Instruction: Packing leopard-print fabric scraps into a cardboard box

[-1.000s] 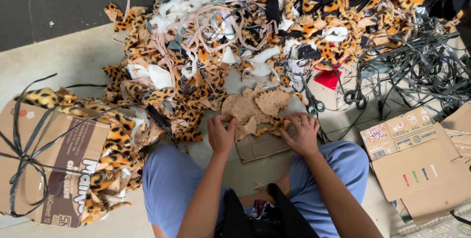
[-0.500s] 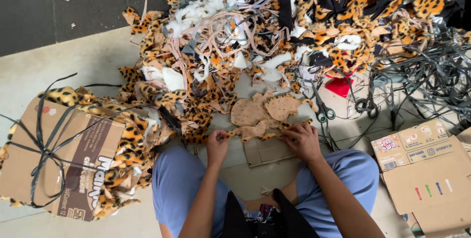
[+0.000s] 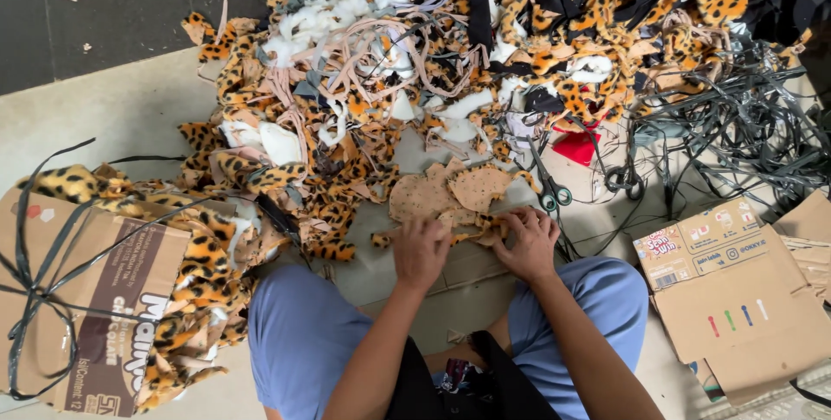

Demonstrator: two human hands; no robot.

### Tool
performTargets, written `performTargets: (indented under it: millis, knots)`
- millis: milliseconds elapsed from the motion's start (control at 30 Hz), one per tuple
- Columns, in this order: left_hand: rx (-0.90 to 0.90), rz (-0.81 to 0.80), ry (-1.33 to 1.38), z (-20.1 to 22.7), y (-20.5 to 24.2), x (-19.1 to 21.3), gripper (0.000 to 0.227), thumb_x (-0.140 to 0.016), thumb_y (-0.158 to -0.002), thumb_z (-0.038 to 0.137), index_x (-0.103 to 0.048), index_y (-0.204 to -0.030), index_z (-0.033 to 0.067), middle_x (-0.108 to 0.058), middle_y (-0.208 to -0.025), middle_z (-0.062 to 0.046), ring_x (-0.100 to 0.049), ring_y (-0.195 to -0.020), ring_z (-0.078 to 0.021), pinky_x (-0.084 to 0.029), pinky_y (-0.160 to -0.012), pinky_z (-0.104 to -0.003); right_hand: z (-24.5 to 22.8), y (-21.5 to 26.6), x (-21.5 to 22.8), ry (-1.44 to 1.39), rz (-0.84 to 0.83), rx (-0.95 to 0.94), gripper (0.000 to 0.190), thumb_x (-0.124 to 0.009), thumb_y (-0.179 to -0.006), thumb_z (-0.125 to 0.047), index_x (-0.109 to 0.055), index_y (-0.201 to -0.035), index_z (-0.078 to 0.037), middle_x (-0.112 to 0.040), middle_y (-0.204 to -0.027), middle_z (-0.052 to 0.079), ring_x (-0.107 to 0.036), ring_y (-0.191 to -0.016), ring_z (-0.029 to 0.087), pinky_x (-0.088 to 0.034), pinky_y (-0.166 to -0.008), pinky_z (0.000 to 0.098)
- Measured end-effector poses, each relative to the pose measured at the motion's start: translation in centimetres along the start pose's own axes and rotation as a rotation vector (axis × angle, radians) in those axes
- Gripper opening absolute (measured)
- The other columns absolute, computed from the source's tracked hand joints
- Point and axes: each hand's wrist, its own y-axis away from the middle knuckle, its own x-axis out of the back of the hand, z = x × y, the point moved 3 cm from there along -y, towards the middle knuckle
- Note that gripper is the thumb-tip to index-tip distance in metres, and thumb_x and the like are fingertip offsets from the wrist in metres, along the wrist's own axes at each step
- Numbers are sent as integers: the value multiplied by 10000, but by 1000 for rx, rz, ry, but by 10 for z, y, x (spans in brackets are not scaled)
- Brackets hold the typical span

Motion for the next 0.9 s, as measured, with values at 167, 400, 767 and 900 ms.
performTargets:
  millis: [167,400,767,900]
  knots:
    - [-144,-223,-68,34,3,-9,286,-773,-877,272,-668,-1126,177,-616,-1050,-42,-533,-1042,-239,-453,-853,-437,9,-2,1,49,-4,-205,509,-708,-804,-578,-635,-1167,-228,-546,-1230,63,-508,-1210,350,-386,-1068,603]
    - [-114,-212,-56,22,3,-29,109,-678,-966,321,-672,-1004,220,-606,-919,-3,-529,-945,-199,-421,-797,-386,0,-6,15,-299,-204,-525,777,-796,-748,-721,-446,-1133,-144,-729,-964,117,-725,-949,427,-547,-857,571]
    - [-41,-133,177,8,1,-25,50,-646,-987,196,-675,-1026,181,-672,-851,-36,-627,-871,-236,-509,-792,-382,16,-8,-3,-803,-76,-505,217,-728,-869,-52,-645,-1043,-152,-724,-1050,129,-743,-962,283,-658,-746,399]
    - [-11,-78,104,4,3,-33,34,-666,-968,198,-674,-998,186,-676,-842,-39,-642,-848,-231,-523,-766,-374,5,-9,5,-631,-132,-491,202,-752,-872,-132,-649,-1034,-196,-747,-1068,105,-741,-965,302,-638,-841,457]
